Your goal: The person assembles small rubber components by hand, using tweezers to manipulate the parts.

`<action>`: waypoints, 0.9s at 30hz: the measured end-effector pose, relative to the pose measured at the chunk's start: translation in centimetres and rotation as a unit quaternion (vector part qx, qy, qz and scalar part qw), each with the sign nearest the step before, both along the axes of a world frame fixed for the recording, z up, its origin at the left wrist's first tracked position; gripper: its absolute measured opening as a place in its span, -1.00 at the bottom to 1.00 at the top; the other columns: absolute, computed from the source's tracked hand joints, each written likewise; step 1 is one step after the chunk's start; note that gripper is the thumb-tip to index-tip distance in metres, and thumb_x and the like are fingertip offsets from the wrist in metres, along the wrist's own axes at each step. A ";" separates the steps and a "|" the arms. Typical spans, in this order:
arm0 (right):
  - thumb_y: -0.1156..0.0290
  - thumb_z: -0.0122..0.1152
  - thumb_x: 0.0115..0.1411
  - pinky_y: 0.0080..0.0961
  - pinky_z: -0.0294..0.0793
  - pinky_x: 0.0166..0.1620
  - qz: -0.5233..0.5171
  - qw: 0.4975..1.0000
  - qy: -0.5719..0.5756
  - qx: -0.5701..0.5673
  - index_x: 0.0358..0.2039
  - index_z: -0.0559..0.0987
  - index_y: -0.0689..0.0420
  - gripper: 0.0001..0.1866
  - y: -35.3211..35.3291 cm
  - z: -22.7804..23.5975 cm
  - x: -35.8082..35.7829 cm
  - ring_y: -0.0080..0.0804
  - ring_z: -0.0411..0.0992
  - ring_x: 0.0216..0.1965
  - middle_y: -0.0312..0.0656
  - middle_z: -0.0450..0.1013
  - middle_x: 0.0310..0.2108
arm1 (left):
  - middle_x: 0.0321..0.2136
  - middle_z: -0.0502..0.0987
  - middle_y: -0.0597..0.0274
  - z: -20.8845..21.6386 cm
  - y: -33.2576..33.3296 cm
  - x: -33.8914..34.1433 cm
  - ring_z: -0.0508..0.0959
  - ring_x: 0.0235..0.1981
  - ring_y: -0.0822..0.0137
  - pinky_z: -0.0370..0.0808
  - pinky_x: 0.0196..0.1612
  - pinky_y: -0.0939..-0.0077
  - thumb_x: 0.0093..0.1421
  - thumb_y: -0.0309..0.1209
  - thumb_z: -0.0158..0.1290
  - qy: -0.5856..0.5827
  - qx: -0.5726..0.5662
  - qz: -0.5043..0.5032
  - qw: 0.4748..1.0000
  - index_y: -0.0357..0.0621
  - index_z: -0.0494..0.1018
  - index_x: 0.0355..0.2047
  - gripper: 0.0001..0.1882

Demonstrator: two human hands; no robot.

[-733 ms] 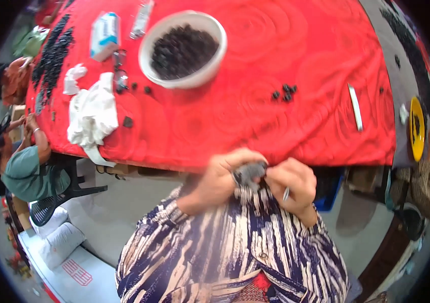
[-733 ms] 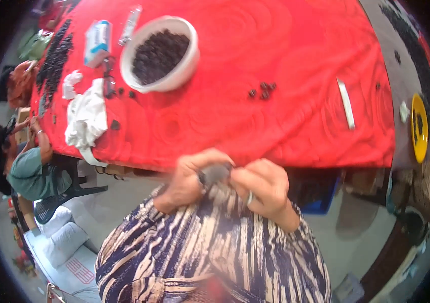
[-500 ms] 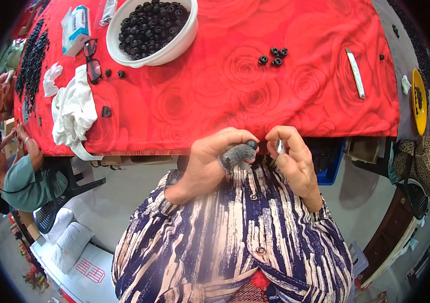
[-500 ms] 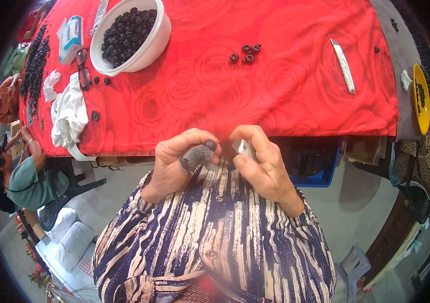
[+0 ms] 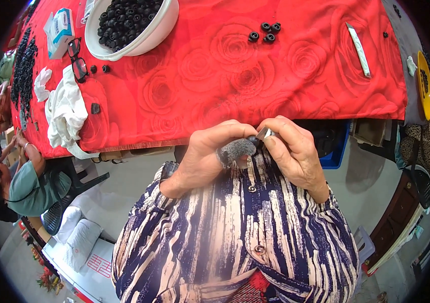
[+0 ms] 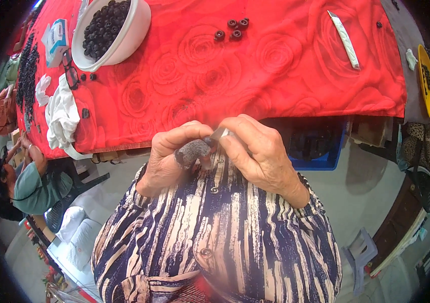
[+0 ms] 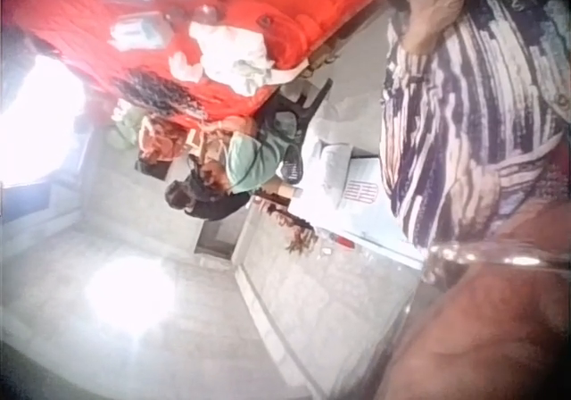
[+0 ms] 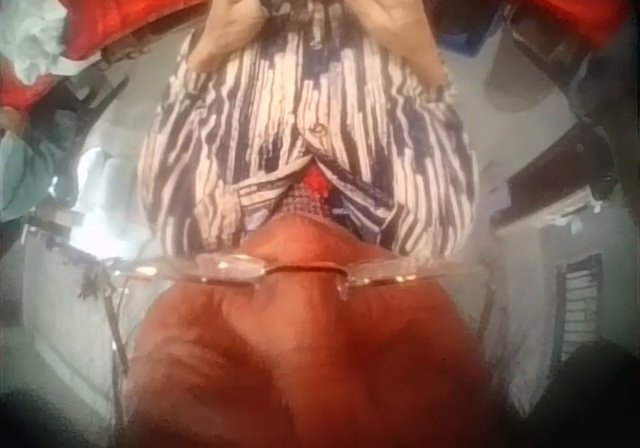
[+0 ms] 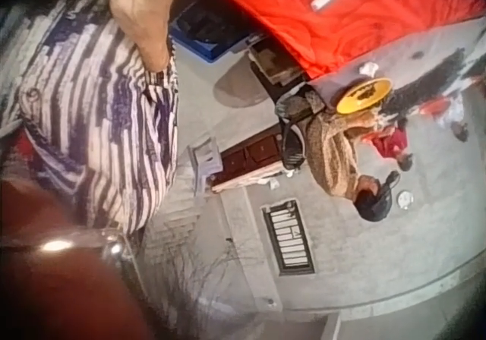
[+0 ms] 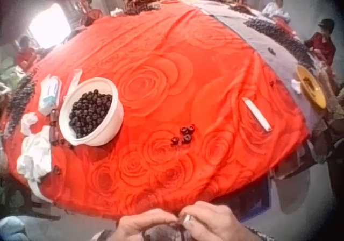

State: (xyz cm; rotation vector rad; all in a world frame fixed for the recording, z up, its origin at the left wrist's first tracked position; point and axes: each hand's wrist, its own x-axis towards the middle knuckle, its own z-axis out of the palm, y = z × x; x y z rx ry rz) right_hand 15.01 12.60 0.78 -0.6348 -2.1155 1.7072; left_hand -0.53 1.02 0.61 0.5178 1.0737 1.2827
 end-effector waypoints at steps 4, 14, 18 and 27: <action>0.51 0.05 0.15 -0.49 0.37 -0.38 -0.003 1.000 -0.005 0.001 -0.28 0.46 0.27 -0.86 0.0 -0.4 0.0 -0.29 0.41 -0.46 -0.09 0.37 -0.46 | -0.30 0.41 0.30 -0.1 0.0 0.0 0.42 -0.34 0.57 0.42 -0.33 0.71 0.13 -0.65 -0.02 -0.010 -0.002 -0.003 1.000 -0.31 0.44 -0.17 -0.77; 0.54 0.07 0.12 -0.48 0.35 -0.40 0.001 1.000 0.002 -0.008 -0.29 0.46 0.28 -0.86 0.2 -0.5 -0.1 -0.26 0.40 -0.48 -0.08 0.37 -0.48 | -0.30 0.41 0.33 -0.1 0.0 -0.1 0.41 -0.32 0.57 0.39 -0.33 0.72 0.15 -0.64 -0.05 -0.042 -0.031 -0.008 0.999 -0.30 0.44 -0.16 -0.77; 0.54 0.07 0.11 -0.47 0.35 -0.41 0.015 1.000 0.014 -0.004 -0.30 0.46 0.29 -0.87 0.4 -0.7 -0.1 -0.26 0.40 -0.49 -0.08 0.37 -0.49 | -0.28 0.42 0.33 -0.1 0.0 0.0 0.41 -0.31 0.58 0.39 -0.32 0.72 0.14 -0.64 -0.05 -0.053 -0.044 -0.005 0.998 -0.29 0.44 -0.16 -0.76; 0.55 0.07 0.10 -0.42 0.34 -0.44 0.019 1.000 0.021 0.009 -0.30 0.46 0.31 -0.86 0.6 -1.2 -0.1 -0.19 0.38 -0.51 -0.05 0.36 -0.51 | -0.29 0.43 0.34 -0.3 0.1 -0.2 0.42 -0.34 0.57 0.39 -0.34 0.72 0.16 -0.62 -0.06 -0.053 -0.045 -0.016 0.997 -0.28 0.44 -0.15 -0.77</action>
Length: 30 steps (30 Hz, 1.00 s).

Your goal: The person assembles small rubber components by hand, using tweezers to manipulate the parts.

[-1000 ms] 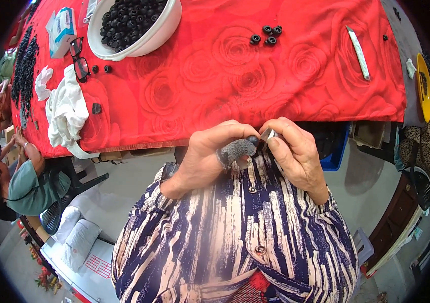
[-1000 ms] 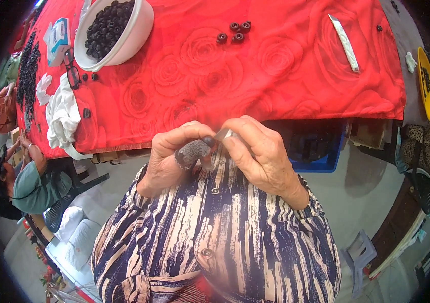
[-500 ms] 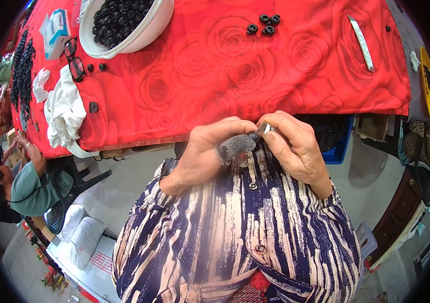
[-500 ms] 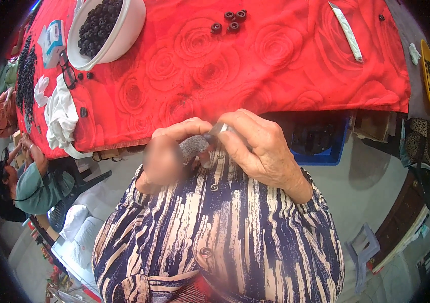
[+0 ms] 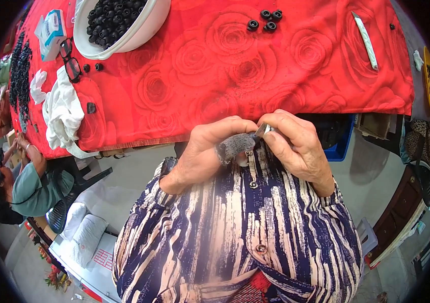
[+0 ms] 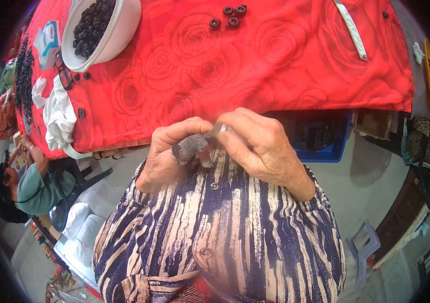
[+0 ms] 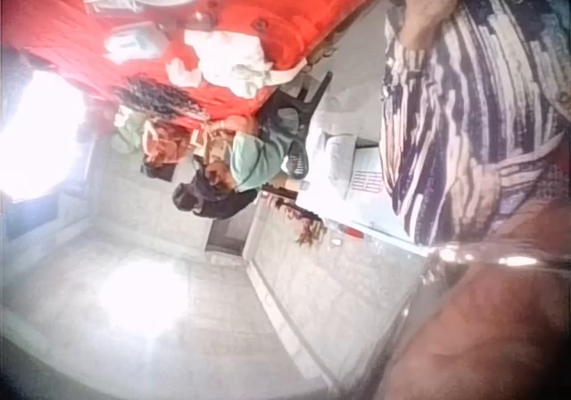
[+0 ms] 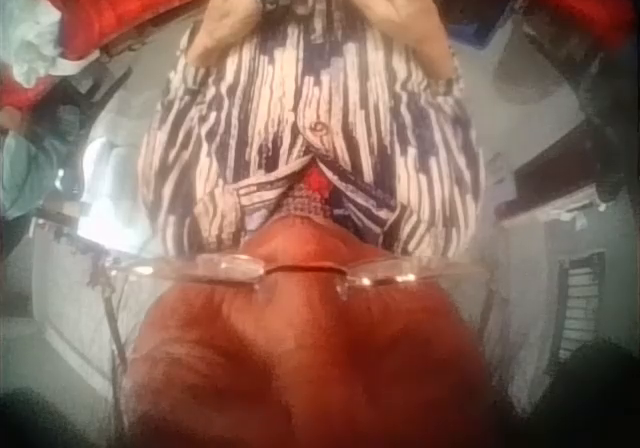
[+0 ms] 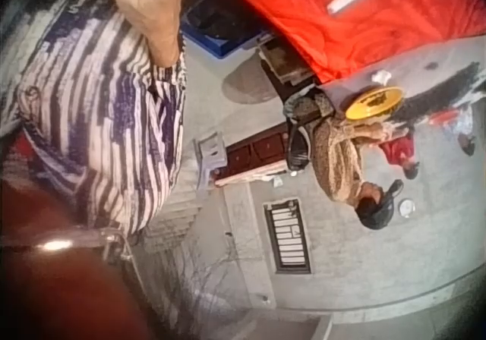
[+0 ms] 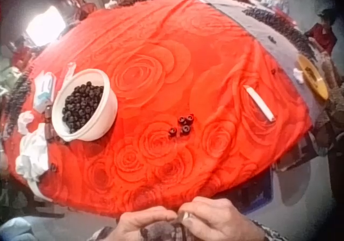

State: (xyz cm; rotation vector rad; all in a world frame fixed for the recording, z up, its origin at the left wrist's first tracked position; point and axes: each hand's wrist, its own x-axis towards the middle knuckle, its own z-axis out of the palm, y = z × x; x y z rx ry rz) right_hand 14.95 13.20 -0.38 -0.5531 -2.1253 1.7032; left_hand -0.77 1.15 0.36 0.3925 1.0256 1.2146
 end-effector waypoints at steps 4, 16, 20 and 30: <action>0.55 0.08 0.10 -0.41 0.34 -0.45 0.003 1.000 -0.007 0.000 -0.31 0.46 0.31 -0.86 0.2 0.2 -0.1 -0.17 0.38 -0.52 -0.05 0.35 -0.52 | -0.30 0.43 0.34 -0.4 -0.1 0.2 0.42 -0.35 0.58 0.39 -0.35 0.72 0.16 -0.62 -0.06 -0.006 0.007 0.010 1.000 -0.28 0.44 -0.16 -0.77; 0.56 0.12 0.04 -0.40 0.33 -0.48 0.067 0.997 -0.036 0.010 -0.37 0.48 0.24 -0.90 1.4 0.7 -0.1 -0.17 0.40 -0.53 -0.09 0.36 -0.55 | -0.36 0.45 0.36 -0.7 0.2 -0.3 0.42 -0.42 0.59 0.37 -0.38 0.74 0.19 -0.53 -0.04 -0.062 0.000 -0.018 0.998 -0.29 0.45 -0.17 -0.80; 0.56 0.12 0.04 -0.40 0.33 -0.48 0.072 0.997 -0.037 0.006 -0.38 0.48 0.23 -0.90 1.6 0.5 0.0 -0.17 0.40 -0.53 -0.09 0.35 -0.55 | -0.40 0.47 0.32 -0.9 0.2 -0.3 0.44 -0.46 0.57 0.40 -0.40 0.71 0.20 -0.51 -0.03 -0.109 -0.024 -0.021 0.994 -0.29 0.44 -0.16 -0.79; 0.54 0.05 0.06 -0.44 0.26 -0.53 0.083 0.996 0.015 0.008 -0.39 0.42 0.32 -0.88 1.2 -0.1 0.4 -0.23 0.31 -0.62 -0.11 0.29 -0.61 | -0.45 0.50 0.28 -0.4 -0.1 0.0 0.48 -0.54 0.54 0.41 -0.42 0.72 0.19 -0.48 -0.01 -0.117 -0.062 -0.023 0.991 -0.26 0.48 -0.19 -0.80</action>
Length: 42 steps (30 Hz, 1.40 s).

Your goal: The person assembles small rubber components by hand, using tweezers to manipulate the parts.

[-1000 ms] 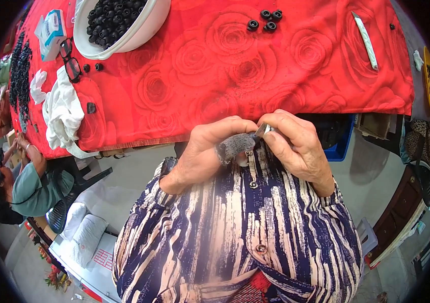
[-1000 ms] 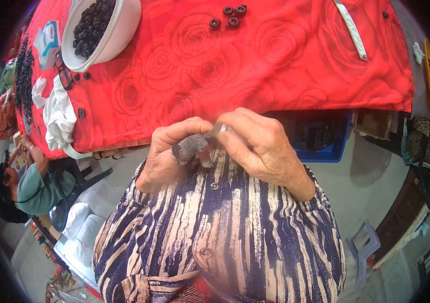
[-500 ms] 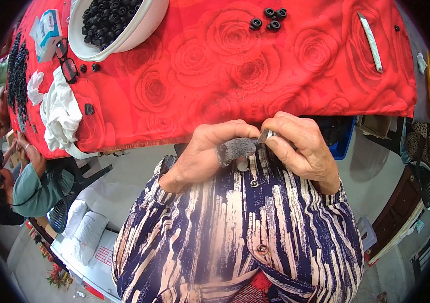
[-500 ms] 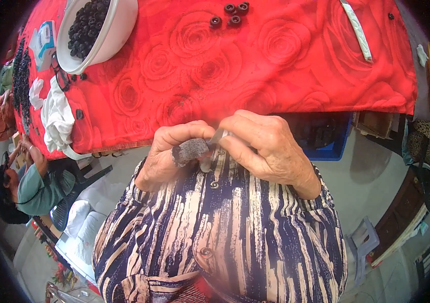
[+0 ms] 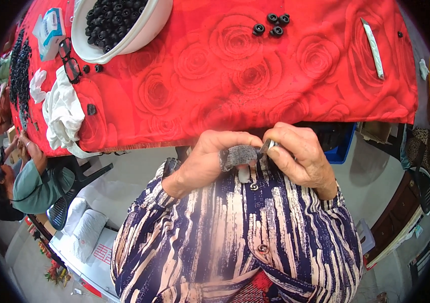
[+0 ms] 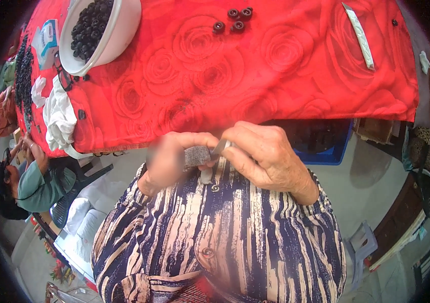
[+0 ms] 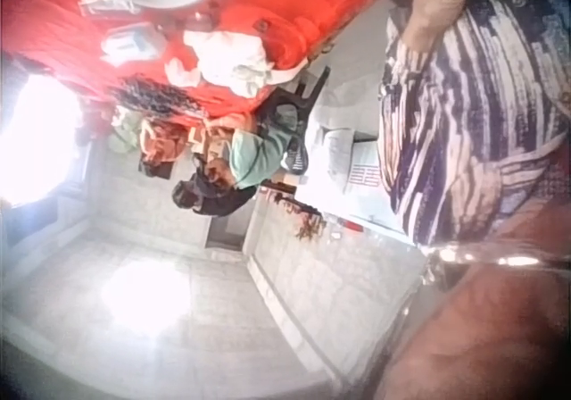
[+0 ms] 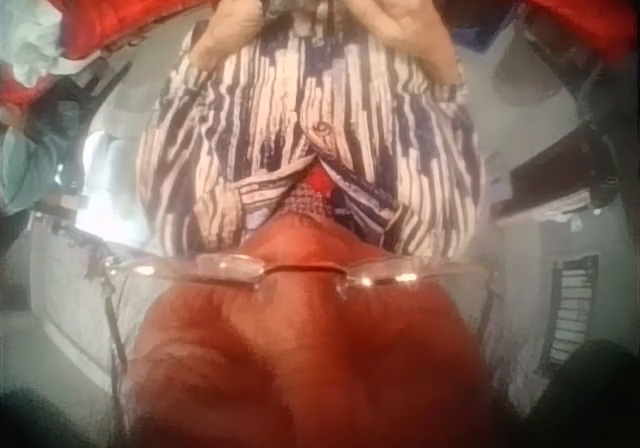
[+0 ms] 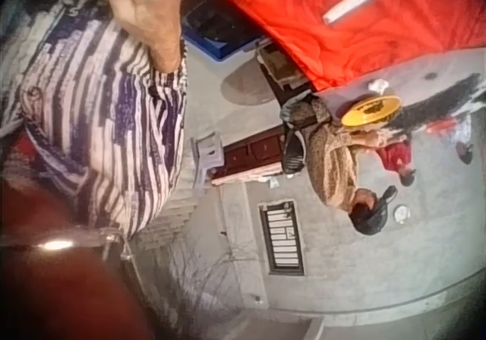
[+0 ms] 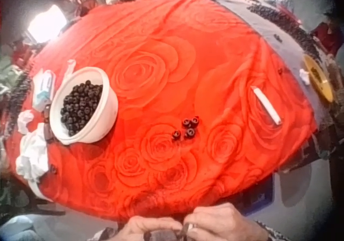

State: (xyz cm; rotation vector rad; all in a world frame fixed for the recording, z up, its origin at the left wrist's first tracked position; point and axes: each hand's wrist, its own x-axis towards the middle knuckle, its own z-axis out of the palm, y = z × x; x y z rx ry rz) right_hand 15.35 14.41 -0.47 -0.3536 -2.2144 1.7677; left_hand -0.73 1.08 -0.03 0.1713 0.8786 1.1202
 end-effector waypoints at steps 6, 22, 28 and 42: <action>0.57 0.15 -0.02 -0.39 0.33 -0.54 0.027 0.999 -0.010 0.041 -0.40 0.45 0.30 -0.86 -0.2 0.8 0.5 -0.19 0.36 -0.60 -0.09 0.32 -0.60 | -0.46 0.50 0.28 -0.1 -0.6 0.3 0.48 -0.51 0.54 0.41 -0.41 0.71 0.18 -0.54 -0.05 0.036 0.038 -0.016 0.999 -0.23 0.49 -0.20 -0.80; 0.55 0.31 -0.12 -0.59 0.30 -0.51 -0.115 0.989 0.070 0.057 -0.28 0.48 0.28 -0.67 -1.1 0.8 0.1 -0.46 0.37 -0.56 -0.17 0.39 -0.53 | -0.39 0.53 0.22 -0.1 0.1 0.5 0.50 -0.39 0.51 0.44 -0.31 0.70 0.11 -0.55 0.07 -0.034 -0.004 0.068 0.997 -0.32 0.48 -0.20 -0.78; 0.53 0.32 -0.10 -0.61 0.34 -0.44 -0.136 0.990 -0.022 -0.033 -0.33 0.50 0.24 -0.73 -1.9 1.2 -0.4 -0.52 0.39 -0.51 -0.19 0.41 -0.50 | -0.35 0.54 0.18 -0.6 0.0 1.2 0.52 -0.33 0.44 0.46 -0.28 0.61 0.01 -0.58 0.16 0.411 0.197 0.117 0.882 -0.28 0.48 -0.21 -0.72; 0.55 0.28 -0.11 -0.52 0.26 -0.61 -0.063 0.987 0.110 0.098 -0.37 0.54 0.29 -0.77 -1.1 0.5 -0.7 -0.45 0.29 -0.70 -0.24 0.35 -0.70 | -0.48 0.53 0.24 -0.3 0.3 0.2 0.52 -0.49 0.51 0.47 -0.39 0.67 0.14 -0.51 0.04 -0.049 -0.032 -0.006 0.998 -0.26 0.49 -0.32 -0.88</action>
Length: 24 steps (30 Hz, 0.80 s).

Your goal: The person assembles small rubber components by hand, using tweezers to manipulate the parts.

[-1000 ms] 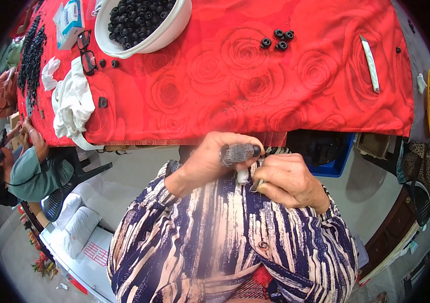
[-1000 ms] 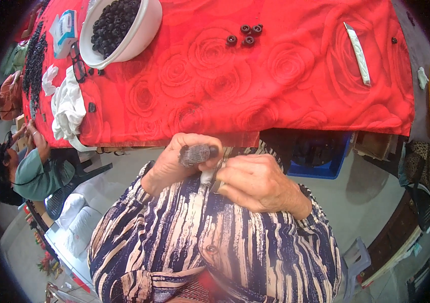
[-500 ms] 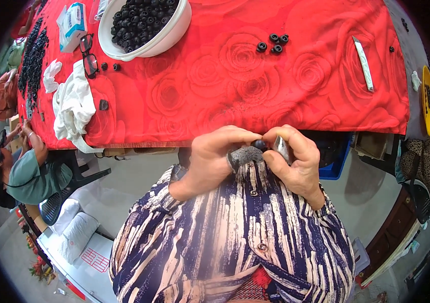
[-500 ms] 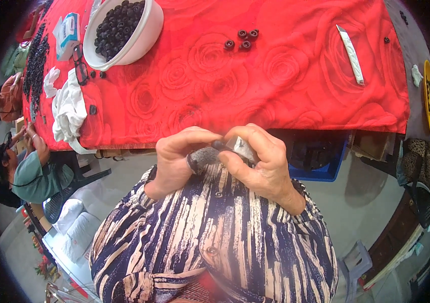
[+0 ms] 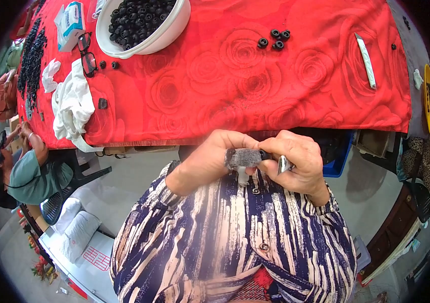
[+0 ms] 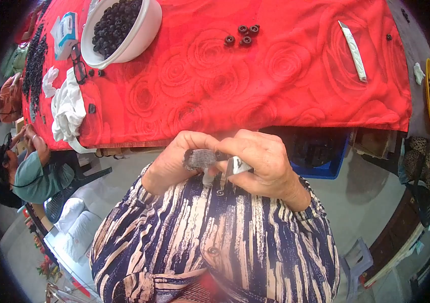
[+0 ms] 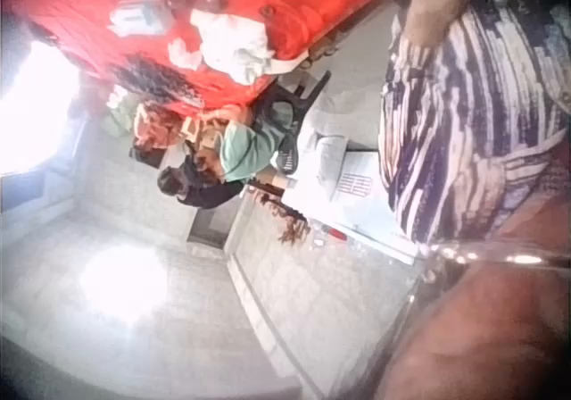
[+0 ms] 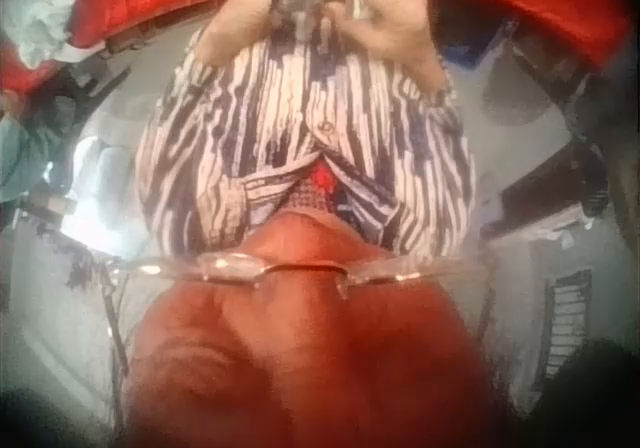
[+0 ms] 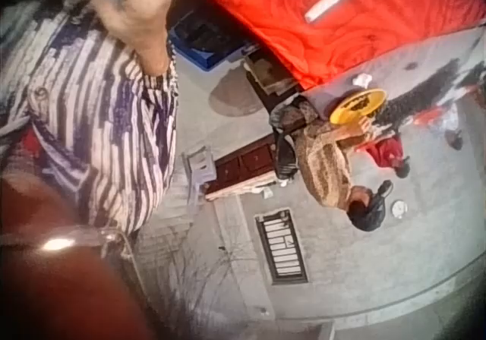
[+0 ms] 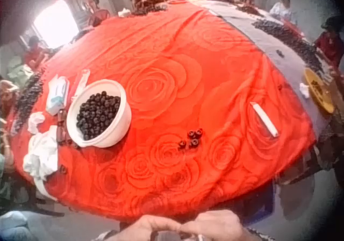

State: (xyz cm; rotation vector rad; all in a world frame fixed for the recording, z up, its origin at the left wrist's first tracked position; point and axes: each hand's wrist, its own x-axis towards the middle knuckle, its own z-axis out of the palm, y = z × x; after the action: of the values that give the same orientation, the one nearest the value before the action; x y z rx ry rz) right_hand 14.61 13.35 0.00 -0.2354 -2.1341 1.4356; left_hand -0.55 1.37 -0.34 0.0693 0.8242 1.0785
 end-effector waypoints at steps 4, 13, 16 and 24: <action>0.55 0.31 -0.13 -0.52 0.25 -0.62 0.014 0.999 0.030 0.016 -0.36 0.54 0.29 -0.75 0.0 -0.8 0.2 -0.43 0.29 -0.70 -0.23 0.34 -0.70 | -0.46 0.54 0.23 -1.3 0.0 -0.1 0.52 -0.48 0.52 0.46 -0.41 0.68 0.14 -0.50 0.04 -0.091 0.014 -0.006 0.996 -0.27 0.50 -0.30 -0.86; 0.55 0.37 -0.32 -0.55 0.07 -0.64 -0.070 0.980 0.069 0.173 -0.31 0.53 0.28 -0.57 -0.7 -0.9 0.6 -0.51 0.23 -0.69 -0.30 0.28 -0.68 | -0.41 0.56 0.17 -0.2 -0.1 1.2 0.55 -0.46 0.43 0.47 -0.41 0.59 0.11 -0.41 0.08 -0.022 -0.002 0.074 0.997 -0.28 0.50 -0.25 -0.77; 0.57 0.38 -0.36 -0.53 0.12 -0.62 -0.082 0.977 0.044 0.191 -0.36 0.52 0.28 -0.59 -0.9 -0.9 1.0 -0.50 0.26 -0.68 -0.31 0.29 -0.67 | -0.42 0.54 0.21 -0.2 -0.1 1.2 0.50 -0.43 0.53 0.44 -0.37 0.70 0.15 -0.51 0.04 -0.025 -0.011 0.095 0.995 -0.32 0.47 -0.18 -0.77; 0.50 0.01 0.12 -0.52 0.33 -0.38 0.007 0.974 -0.109 -0.199 -0.22 0.40 0.29 -0.79 0.3 0.5 2.1 -0.33 0.38 -0.46 -0.11 0.35 -0.47 | -0.40 0.54 0.21 0.3 -0.1 0.8 0.49 -0.46 0.54 0.45 -0.38 0.68 0.15 -0.48 0.04 0.056 0.034 0.071 0.995 -0.32 0.48 -0.21 -0.79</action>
State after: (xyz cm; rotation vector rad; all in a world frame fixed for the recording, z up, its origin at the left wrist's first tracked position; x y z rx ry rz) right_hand 16.69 13.61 0.54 -0.5506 -1.9930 1.9146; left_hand 0.21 1.27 -0.08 0.1310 0.9036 1.2463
